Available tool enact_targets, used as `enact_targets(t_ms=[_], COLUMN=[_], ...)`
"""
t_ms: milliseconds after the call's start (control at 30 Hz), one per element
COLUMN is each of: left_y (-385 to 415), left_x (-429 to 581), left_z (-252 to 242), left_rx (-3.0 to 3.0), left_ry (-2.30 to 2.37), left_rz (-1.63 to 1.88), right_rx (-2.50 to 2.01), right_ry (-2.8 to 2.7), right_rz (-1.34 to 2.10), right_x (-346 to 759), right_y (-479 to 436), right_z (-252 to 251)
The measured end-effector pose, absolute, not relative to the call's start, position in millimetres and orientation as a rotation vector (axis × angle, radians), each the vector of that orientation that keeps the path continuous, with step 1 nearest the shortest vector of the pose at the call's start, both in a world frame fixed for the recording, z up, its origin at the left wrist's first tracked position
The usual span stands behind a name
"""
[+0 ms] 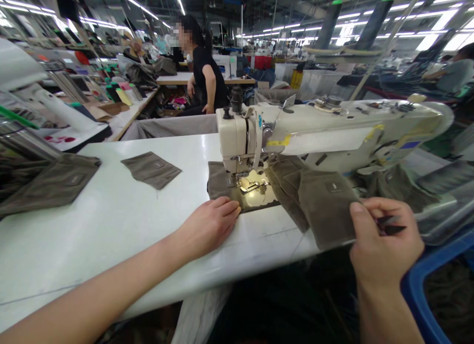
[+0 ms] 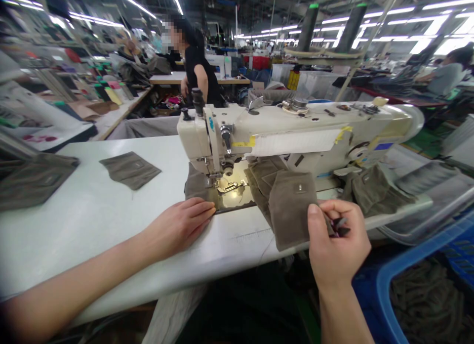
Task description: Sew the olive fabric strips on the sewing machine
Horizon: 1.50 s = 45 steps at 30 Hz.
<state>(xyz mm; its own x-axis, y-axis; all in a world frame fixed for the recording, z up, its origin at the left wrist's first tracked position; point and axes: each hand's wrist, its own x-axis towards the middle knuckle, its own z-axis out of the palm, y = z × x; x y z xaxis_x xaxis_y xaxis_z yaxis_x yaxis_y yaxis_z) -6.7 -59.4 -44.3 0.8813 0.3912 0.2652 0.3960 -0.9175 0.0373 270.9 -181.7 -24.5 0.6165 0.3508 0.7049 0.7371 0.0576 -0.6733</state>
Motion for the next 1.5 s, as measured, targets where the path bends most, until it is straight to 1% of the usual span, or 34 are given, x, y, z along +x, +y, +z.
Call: enact_targets(t_ms=[267,600,900,1500], left_y=[-46.8,-28.9,-15.7,-1.7], left_x=[-6.6,-3.5,-2.5,1.2], left_z=[-44.0,-47.3,-47.1,-44.0], left_rx=[-3.025,-2.960,-2.969,-2.968], left_ry=[-0.623,-0.601,-0.633,-0.677], left_rz=[-0.446,-0.416,-0.455,-0.406], right_rx=[-1.624,-1.613,-1.550,-1.580], right_ry=[-1.088,-1.311,-1.277,-1.282], right_rz=[-0.297,-0.329,-0.421,-0.435], right_x=[259.0,254.5,255.7,259.8], right_y=[-208.8,-222.7,-227.6,-226.5], right_z=[-31.4,-39.6,-34.3,-31.7])
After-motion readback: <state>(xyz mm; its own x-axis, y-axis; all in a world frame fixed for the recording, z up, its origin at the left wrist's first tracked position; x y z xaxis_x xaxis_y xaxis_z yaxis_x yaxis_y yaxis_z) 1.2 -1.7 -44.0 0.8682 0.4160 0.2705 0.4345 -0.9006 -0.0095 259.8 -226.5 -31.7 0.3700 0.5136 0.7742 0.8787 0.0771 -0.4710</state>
